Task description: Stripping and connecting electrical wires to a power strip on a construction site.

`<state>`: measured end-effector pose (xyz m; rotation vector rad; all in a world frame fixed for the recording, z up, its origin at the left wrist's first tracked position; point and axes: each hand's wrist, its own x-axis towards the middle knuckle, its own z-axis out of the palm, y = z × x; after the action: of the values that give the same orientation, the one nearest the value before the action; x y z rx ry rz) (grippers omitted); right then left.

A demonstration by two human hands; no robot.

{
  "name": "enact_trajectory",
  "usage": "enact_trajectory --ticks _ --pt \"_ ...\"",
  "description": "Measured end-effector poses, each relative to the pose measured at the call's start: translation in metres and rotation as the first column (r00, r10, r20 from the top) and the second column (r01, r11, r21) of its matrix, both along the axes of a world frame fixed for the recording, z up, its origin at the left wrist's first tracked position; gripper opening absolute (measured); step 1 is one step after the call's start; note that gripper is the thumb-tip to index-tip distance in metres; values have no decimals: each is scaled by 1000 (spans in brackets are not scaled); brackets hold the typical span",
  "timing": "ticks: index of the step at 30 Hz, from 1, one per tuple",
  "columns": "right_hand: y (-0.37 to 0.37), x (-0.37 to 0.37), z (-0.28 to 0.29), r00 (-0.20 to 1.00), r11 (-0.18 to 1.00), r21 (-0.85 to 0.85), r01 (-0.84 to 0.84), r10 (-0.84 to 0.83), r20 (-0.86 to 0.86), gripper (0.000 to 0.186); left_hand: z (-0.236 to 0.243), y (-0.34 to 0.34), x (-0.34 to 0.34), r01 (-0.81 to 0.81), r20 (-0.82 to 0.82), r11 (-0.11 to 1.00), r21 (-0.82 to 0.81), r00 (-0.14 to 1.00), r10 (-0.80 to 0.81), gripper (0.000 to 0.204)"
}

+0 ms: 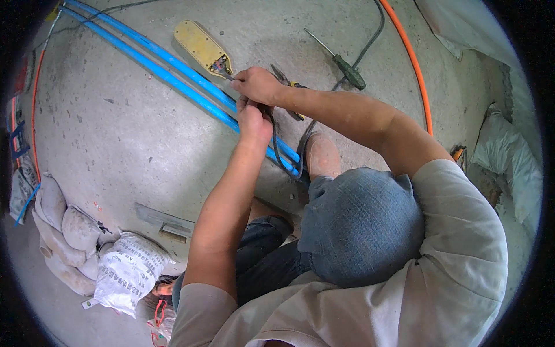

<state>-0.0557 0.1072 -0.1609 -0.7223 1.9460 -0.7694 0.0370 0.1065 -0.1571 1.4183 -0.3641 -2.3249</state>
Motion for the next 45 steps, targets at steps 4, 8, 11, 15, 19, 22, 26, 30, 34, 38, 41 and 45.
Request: enact_trajectory --ticks 4,8,11,15,19,22,26,30,34,38,41,45 --pt "-7 1 2 996 993 97 -71 76 -48 35 -7 0 4 -21 2 1000 15 1000 21 25" --pt "4 -1 -4 995 995 98 -26 35 -92 37 -4 6 3 7 42 999 46 999 -9 25" --pt "5 -2 -6 1000 999 45 24 -24 -2 39 -9 7 7 65 22 998 1 998 -65 25" --pt "2 -3 -4 1000 998 69 8 -9 14 40 -10 4 7 59 24 998 -2 998 -59 25" --pt "2 -3 -3 997 998 43 48 -50 55 38 -11 3 8 61 17 998 -14 998 -60 23" --pt "5 -4 -3 994 996 35 81 -83 70 36 -7 5 5 66 90 998 -3 994 -66 21" --pt "-3 -4 2 998 994 93 52 -55 29 35 -8 -4 7 62 53 998 -22 997 -61 18" --pt "-4 -7 -4 998 988 146 54 -59 31 36 -8 -7 6 104 70 995 -8 992 -103 15" --pt "-2 -7 -5 998 991 121 57 -61 33 37 -4 -7 2 85 111 996 -25 990 -82 7" --pt "-7 -6 4 992 986 155 60 -77 101 36 -3 -11 6 94 97 995 -21 991 -92 7" --pt "-1 -10 -2 993 987 155 49 -66 102 36 0 -8 2 85 121 996 -5 989 -83 7" --pt "2 -10 -7 978 992 90 88 -103 183 37 -4 -10 5 91 101 996 0 991 -91 5"
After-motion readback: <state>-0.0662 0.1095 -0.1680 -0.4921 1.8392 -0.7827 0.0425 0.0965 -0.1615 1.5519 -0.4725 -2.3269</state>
